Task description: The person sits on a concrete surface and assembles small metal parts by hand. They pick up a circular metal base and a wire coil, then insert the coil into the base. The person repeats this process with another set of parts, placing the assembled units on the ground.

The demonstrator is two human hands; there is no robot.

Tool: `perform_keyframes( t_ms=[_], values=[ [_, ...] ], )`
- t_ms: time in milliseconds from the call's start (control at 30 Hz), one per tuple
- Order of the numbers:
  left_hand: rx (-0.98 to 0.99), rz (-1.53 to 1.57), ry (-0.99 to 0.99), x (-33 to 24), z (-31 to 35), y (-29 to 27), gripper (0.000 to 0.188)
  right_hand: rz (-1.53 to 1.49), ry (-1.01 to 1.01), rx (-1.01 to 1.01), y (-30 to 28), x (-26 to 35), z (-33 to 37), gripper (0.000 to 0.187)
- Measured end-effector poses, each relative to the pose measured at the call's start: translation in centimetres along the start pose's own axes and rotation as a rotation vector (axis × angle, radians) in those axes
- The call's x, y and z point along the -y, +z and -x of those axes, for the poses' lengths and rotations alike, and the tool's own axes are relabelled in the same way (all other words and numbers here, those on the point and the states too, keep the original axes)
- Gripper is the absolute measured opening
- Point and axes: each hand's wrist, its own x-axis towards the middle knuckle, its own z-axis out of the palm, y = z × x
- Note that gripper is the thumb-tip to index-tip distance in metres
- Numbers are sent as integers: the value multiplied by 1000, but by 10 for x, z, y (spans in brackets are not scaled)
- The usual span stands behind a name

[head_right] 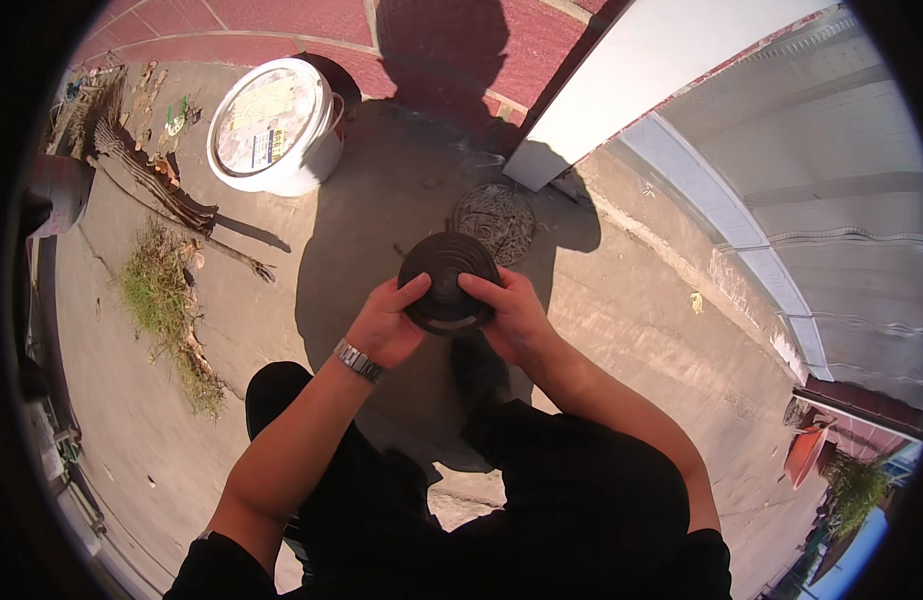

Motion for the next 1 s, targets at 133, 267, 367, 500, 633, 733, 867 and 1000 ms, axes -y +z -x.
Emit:
perform_keyframes(
  t_ms=[133, 267, 367, 500, 633, 733, 867, 1000],
  values=[
    [-558, -481, 248, -1, 3, 2, 52, 30, -52, -62, -5, -1, -4, 33],
    [-355, -1395, 908, -1, 16, 12, 45, 106, -75, -104, -6, -4, -7, 32],
    [-182, -1389, 996, 4, 14, 19, 33, 149, -68, -113, -1, -6, -9, 28],
    [-174, -1406, 925, 2, 16, 21, 31, 212, -82, -96, 2, -5, -8, 25],
    [-156, -1338, 730, -2, 10, 10, 33, 281, -48, -94, -1, -4, -7, 25],
    [-199, -1178, 619, -5, 8, 2, 32, 310, -34, -80, 5, -2, -8, 26],
    [-209, -1071, 565, -11, 7, -9, 32, 277, -29, -44, 0, -5, -10, 28],
    [-209, -1098, 602, -10, 10, -10, 31, 323, -41, -26, 2, -9, -11, 26]
  ],
)
